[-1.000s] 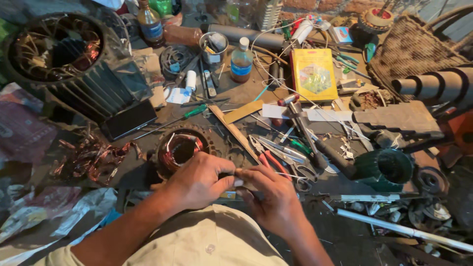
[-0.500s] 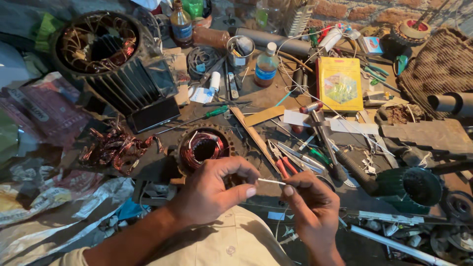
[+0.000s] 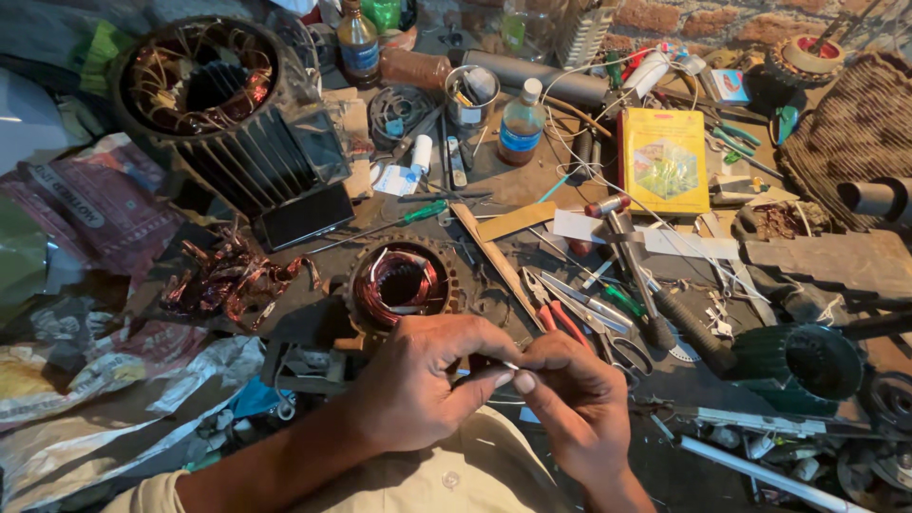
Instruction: The person works on a motor stator on a cluttered workbench, pressing white insulating strips into the slots between copper coil windings by hand. They pick up pliers at one point to help seat the material, then continue fitting the insulation around the coils.
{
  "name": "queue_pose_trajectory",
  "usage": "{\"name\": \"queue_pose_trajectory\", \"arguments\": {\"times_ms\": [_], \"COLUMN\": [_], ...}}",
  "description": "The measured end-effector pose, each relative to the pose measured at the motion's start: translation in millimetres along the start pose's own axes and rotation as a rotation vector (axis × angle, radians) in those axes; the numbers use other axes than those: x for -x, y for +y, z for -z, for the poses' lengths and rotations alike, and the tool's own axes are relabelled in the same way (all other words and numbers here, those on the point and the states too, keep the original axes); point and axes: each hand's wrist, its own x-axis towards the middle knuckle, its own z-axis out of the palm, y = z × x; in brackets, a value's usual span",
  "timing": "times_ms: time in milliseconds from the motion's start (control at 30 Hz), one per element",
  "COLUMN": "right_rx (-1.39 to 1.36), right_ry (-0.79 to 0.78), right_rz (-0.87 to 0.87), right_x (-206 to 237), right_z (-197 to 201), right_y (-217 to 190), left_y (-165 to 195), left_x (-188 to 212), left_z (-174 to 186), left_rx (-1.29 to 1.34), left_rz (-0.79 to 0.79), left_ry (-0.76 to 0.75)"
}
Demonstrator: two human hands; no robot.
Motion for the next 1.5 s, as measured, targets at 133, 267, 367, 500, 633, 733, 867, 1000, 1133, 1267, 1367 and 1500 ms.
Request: {"name": "queue_pose_trajectory", "arguments": {"times_ms": [133, 267, 367, 500, 633, 733, 867, 1000, 1133, 1267, 1367, 1500], "right_rx": [0.046, 0.041, -0.127, -0.182, -0.253, -0.229, -0.182, -0.259, -0.262, -0.261, -0.158, 0.002], "right_ry": [0.022, -0.008, -0.012, -0.041, -0.034, -0.043, -0.044, -0.035, -0.013, -0.01, -0.012, 0.01], "right_rz": [0.022, 0.053, 0.027, 0.016, -0.021, -0.024, -0.044, -0.012, -0.003, -0.013, 0.026, 0.07], "right_x": [0, 2, 3, 4, 3, 2, 0, -2, -3, -3, -4, -7], "right_z": [0, -1, -3, -4, -3, -4, -3, -2, -1, -3, -4, -1], "right_y": [-1, 1, 4, 8, 11, 13, 16, 17, 16, 15, 14, 12], "left_y": [2, 0, -2, -3, -4, -4, -6, -7, -5, -6, -8, -11], "left_x": [3, 4, 5, 5, 4, 4, 2, -3, -5, -5, -5, -4], "left_z": [-1, -1, -2, -2, -2, -3, -4, -5, -4, -2, -2, 3], "left_rx": [0.179, 0.159, 0.151, 0.142, 0.103, 0.094, 0.072, 0.025, 0.052, 0.023, -0.031, -0.029], "left_rz": [0.133, 0.128, 0.148, 0.069, 0.048, 0.035, 0.06, 0.024, 0.051, 0.016, 0.017, 0.068], "left_ry": [-0.004, -0.016, -0.016, 0.0, 0.006, 0.009, 0.008, 0.022, 0.023, 0.015, 0.014, -0.01]}}
